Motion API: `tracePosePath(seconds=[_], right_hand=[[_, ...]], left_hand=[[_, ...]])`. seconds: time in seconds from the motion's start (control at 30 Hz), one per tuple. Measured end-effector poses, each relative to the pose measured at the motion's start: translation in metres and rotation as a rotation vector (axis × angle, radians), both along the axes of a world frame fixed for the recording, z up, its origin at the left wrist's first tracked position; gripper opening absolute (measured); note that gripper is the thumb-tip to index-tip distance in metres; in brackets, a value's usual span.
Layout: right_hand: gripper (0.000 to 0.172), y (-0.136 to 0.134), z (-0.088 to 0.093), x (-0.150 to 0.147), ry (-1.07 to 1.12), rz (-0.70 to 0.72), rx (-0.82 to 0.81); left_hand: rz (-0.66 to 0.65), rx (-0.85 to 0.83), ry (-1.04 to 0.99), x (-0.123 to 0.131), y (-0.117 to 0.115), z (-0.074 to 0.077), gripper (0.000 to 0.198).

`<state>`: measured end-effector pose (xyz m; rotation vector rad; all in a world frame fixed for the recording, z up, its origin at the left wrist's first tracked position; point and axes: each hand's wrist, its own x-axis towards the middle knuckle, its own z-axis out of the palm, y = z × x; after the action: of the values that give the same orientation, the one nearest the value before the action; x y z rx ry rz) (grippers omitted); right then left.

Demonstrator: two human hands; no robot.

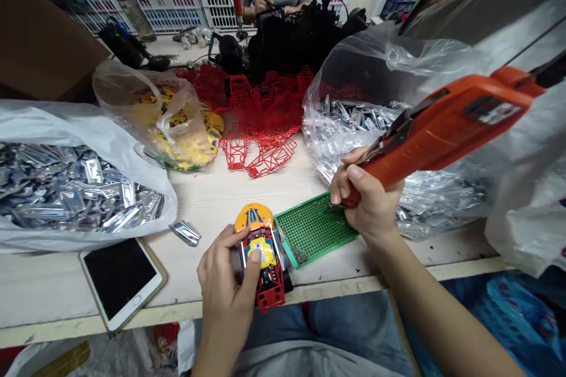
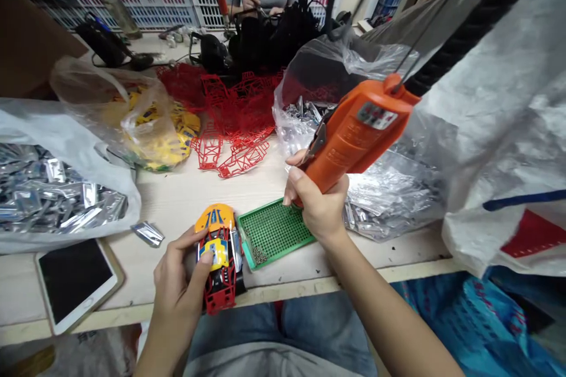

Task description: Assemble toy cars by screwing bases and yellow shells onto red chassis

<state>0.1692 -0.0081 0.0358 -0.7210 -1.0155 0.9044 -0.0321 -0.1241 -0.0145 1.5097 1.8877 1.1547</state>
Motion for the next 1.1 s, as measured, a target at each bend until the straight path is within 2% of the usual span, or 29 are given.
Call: tracePosePath(seconds=[0.13,0.4,0.6,0.7,0.87,0.97,1.1], right_hand=[[0.022,0.000,0.001,-0.003,0.022,-0.012,0.022],[0.011,0.000,-0.007,-0.005,0.049,0.022,0.048],[0.010,0.000,-0.011,-0.005,0.043,0.030,0.061],[0.012,-0.002,-0.001,-0.005,0.023,0.016,0.048],[0.011,-0.012,0.039,-0.015,0.121,-0.031,0.060],[0.007,-0.023,0.054,-0.035,0.180,0.079,0.095],[0.013,-0.033,0.051,-0.065,0.255,0.249,0.015]], left_hand=[[0.008,0.017,-0.017,-0.001,0.001,-0.003,0.031],[0.018,0.017,-0.033,-0.002,0.000,-0.004,0.031],[0.025,0.013,-0.023,-0.002,0.000,-0.006,0.029],[0.030,0.036,0.008,-0.002,0.001,-0.007,0.028],[-0.005,0.054,0.079,-0.012,0.002,-0.017,0.034],[-0.036,0.057,0.107,-0.019,0.002,-0.024,0.038],[-0.049,0.075,0.135,-0.021,0.003,-0.025,0.036]])
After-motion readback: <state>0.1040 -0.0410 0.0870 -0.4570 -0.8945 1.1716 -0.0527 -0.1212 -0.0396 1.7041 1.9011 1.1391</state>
